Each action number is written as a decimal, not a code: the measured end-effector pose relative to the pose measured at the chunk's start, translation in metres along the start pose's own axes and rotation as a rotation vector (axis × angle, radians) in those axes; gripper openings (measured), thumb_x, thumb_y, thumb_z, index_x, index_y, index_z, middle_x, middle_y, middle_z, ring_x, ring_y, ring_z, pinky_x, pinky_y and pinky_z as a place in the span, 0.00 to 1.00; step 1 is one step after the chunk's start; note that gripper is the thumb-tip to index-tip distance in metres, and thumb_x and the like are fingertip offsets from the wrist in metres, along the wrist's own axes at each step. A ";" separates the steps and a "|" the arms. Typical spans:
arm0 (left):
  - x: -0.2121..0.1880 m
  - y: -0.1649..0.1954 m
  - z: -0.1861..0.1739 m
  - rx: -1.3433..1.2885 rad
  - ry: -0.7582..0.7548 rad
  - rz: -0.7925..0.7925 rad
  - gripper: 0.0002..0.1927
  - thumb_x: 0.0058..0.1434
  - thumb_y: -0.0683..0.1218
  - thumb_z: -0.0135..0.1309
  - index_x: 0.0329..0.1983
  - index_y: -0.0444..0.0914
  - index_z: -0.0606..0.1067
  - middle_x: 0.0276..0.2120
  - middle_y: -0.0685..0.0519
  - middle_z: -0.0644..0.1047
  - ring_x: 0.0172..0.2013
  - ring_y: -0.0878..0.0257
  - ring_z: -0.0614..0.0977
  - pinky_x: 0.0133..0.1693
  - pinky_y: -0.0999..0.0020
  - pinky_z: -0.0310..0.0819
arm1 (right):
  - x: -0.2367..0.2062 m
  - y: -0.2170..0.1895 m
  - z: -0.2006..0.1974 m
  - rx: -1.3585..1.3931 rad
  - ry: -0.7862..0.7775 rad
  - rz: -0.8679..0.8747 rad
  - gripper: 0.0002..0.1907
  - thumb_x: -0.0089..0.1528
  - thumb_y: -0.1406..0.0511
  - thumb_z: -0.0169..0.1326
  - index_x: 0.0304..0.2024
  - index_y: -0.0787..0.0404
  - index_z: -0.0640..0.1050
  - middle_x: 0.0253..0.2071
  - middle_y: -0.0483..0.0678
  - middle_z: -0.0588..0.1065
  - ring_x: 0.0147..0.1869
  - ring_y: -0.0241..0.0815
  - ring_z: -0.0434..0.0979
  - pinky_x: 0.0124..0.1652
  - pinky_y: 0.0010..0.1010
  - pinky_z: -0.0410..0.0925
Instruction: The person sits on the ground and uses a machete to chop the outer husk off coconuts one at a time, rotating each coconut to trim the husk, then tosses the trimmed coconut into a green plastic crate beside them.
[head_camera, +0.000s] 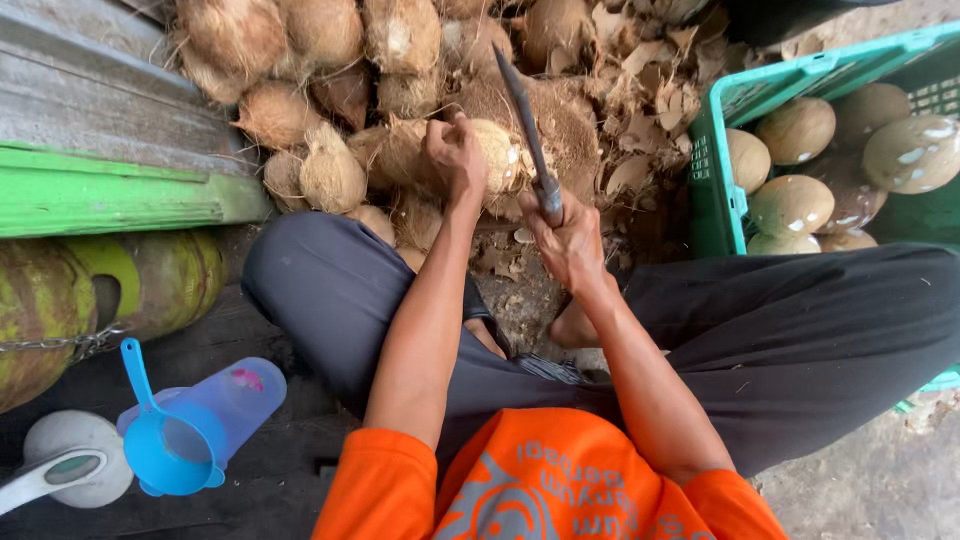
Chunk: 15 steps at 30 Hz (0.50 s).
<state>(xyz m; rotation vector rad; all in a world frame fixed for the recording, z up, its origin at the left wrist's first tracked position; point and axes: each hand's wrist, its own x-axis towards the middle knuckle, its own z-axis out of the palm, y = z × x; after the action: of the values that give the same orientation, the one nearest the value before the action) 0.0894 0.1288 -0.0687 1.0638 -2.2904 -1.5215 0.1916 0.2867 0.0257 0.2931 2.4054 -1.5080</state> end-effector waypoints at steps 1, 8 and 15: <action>0.001 -0.003 0.002 0.031 0.006 0.027 0.17 0.69 0.53 0.53 0.28 0.39 0.69 0.24 0.53 0.74 0.28 0.58 0.75 0.34 0.55 0.68 | 0.000 0.005 0.002 0.011 0.024 -0.034 0.14 0.66 0.60 0.58 0.37 0.67 0.78 0.21 0.48 0.69 0.24 0.34 0.66 0.23 0.32 0.63; -0.001 -0.003 -0.006 -0.243 -0.069 0.236 0.16 0.67 0.54 0.57 0.32 0.39 0.70 0.26 0.54 0.74 0.30 0.61 0.74 0.34 0.57 0.71 | 0.024 0.050 0.007 -0.272 -0.197 0.257 0.23 0.67 0.54 0.59 0.31 0.69 0.79 0.21 0.52 0.74 0.22 0.38 0.71 0.26 0.34 0.64; -0.001 -0.008 -0.006 -0.129 -0.066 0.169 0.17 0.69 0.55 0.49 0.30 0.39 0.68 0.28 0.54 0.73 0.32 0.60 0.74 0.35 0.57 0.71 | 0.012 0.009 -0.006 -0.034 0.018 0.063 0.17 0.67 0.58 0.58 0.30 0.63 0.75 0.20 0.45 0.70 0.24 0.31 0.67 0.25 0.33 0.64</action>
<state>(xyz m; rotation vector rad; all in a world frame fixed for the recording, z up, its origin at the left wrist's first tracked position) 0.0969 0.1228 -0.0727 0.7778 -2.2255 -1.6321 0.1822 0.2960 0.0165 0.3734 2.4098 -1.4417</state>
